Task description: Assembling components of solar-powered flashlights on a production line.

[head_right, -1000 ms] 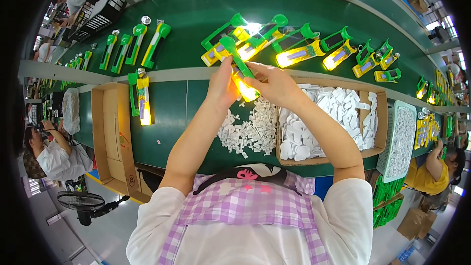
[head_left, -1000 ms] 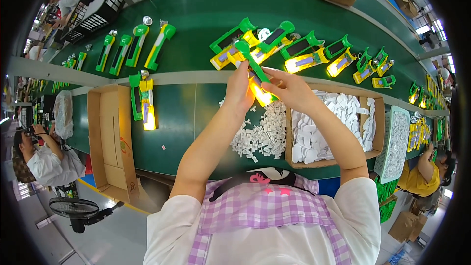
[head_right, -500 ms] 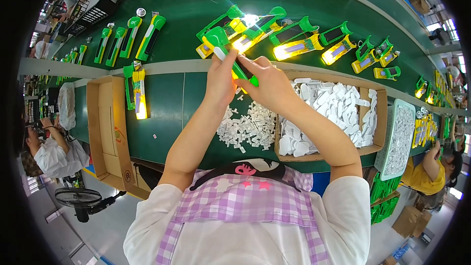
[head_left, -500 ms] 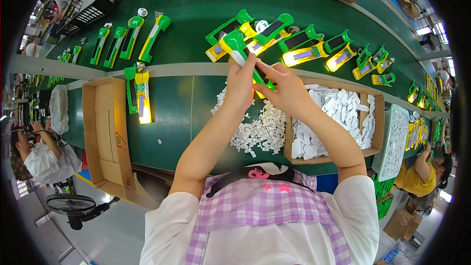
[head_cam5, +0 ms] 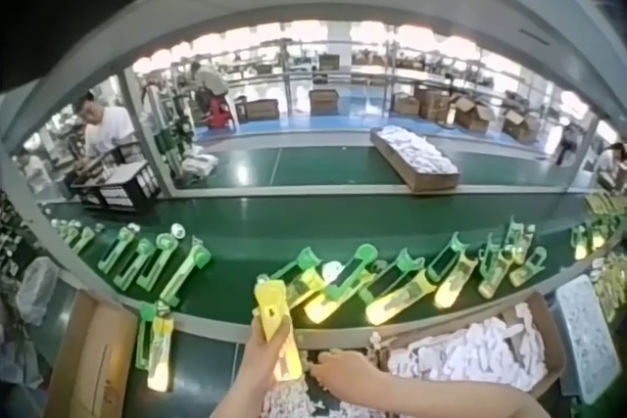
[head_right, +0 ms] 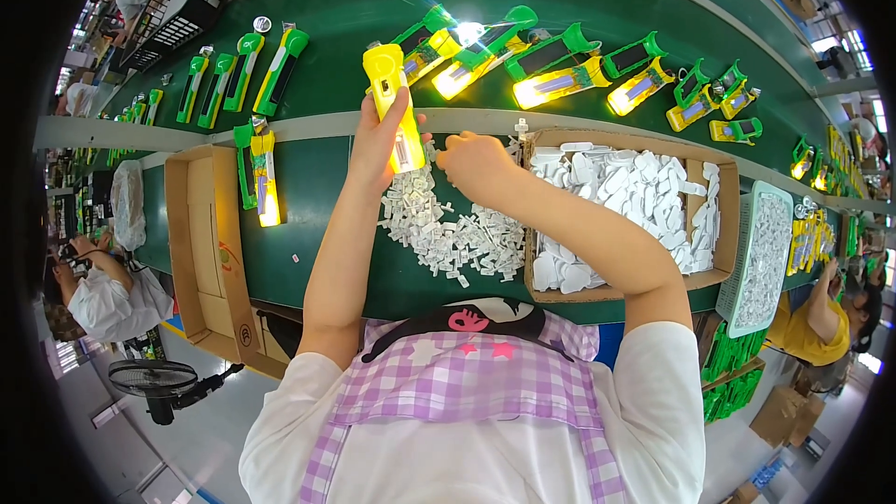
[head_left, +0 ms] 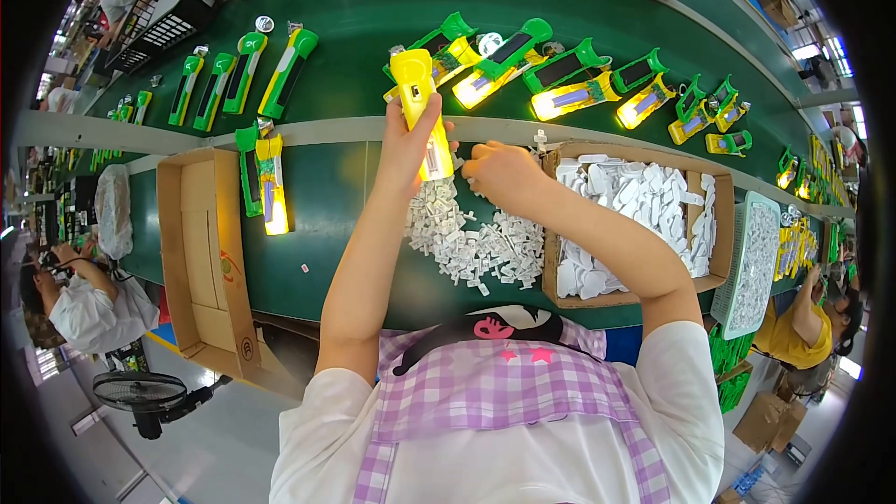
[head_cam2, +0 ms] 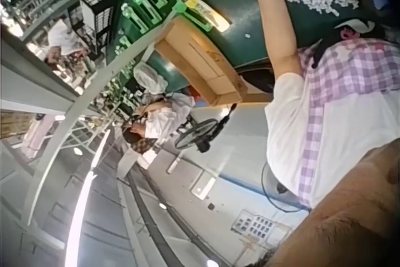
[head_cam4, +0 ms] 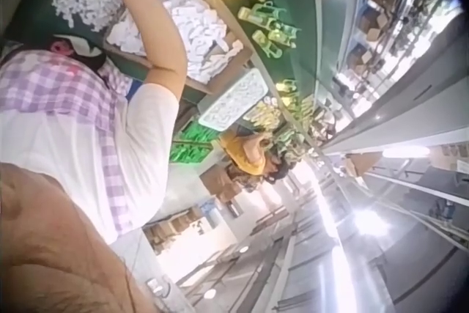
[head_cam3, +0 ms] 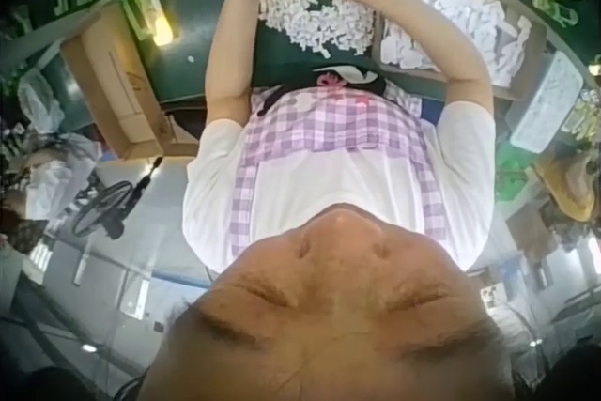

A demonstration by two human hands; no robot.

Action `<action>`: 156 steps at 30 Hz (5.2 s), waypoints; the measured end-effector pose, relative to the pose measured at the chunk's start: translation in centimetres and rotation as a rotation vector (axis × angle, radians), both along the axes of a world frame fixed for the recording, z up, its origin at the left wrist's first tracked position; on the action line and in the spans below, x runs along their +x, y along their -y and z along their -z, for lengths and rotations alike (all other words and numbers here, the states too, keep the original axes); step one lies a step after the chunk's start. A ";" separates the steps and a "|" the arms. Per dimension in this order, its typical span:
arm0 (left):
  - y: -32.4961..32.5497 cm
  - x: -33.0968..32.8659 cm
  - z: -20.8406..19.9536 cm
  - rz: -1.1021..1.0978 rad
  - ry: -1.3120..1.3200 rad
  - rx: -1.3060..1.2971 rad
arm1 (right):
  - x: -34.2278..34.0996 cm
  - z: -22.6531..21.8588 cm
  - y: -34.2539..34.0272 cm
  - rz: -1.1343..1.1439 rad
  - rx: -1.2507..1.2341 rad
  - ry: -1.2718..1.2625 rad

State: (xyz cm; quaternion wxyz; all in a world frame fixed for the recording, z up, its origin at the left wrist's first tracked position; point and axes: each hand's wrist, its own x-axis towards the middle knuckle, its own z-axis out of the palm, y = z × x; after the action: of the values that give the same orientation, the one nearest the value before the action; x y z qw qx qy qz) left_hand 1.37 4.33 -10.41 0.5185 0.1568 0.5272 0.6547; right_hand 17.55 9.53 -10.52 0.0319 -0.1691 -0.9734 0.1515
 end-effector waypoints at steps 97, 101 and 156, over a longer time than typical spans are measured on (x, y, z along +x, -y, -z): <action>0.4 -5.9 -5.0 0.497 -0.163 -0.045 | -2.2 -7.3 -7.7 -0.085 0.126 -0.341; 2.1 0.0 -3.5 0.639 0.460 0.017 | 2.3 -7.1 -5.3 0.043 -0.011 -0.451; -0.8 7.5 -2.8 0.161 0.389 0.265 | 2.3 -8.2 -1.2 0.383 0.239 -0.493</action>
State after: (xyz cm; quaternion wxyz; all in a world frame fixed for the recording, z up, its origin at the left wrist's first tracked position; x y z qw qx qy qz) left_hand 8.83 5.09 -7.62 0.6357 0.1357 0.3128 0.6925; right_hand 19.89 10.76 -2.34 0.3138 -0.3023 -0.8978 0.0640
